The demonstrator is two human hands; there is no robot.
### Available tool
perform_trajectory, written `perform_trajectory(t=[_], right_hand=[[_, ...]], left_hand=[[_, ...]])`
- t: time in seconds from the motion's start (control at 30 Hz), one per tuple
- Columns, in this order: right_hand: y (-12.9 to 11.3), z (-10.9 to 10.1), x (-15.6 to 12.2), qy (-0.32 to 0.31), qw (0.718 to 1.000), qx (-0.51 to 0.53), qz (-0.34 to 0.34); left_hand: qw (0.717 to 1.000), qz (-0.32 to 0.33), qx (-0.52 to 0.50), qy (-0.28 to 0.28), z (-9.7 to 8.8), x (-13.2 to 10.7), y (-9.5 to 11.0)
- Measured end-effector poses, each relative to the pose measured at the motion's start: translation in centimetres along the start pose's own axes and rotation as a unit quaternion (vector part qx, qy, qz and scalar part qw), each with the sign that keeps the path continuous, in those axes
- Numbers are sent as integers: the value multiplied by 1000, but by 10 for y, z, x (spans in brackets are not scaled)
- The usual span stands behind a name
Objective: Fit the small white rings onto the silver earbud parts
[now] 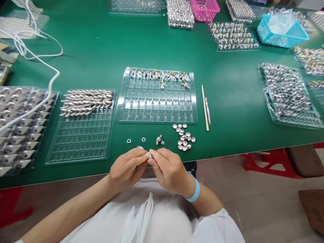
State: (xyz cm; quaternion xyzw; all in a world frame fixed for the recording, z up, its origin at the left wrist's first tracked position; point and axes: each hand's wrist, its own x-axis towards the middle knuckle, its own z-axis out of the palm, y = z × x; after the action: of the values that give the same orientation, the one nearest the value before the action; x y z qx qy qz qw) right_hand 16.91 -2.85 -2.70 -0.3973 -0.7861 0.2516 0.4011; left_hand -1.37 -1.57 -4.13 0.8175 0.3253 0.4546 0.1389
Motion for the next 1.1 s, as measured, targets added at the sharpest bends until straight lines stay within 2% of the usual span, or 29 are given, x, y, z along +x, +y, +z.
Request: perform_trajectory(t=[0.17,0.3,0.77,1.1], right_hand=[[-4,-3,1,-6,1000,25,13],[-7,-2,2,16,999,29,20],[-8,7,1,52,997,-49,-8],[-7,11,-3,57,996,-60,-22]], left_hand=[[1000,-7,-10,8,-1,2,4],[1000,-16,-20,5,-2,3,7],[999,10,40,-18,-3,-1,6],[997,18,66,-36,-5,1,9]])
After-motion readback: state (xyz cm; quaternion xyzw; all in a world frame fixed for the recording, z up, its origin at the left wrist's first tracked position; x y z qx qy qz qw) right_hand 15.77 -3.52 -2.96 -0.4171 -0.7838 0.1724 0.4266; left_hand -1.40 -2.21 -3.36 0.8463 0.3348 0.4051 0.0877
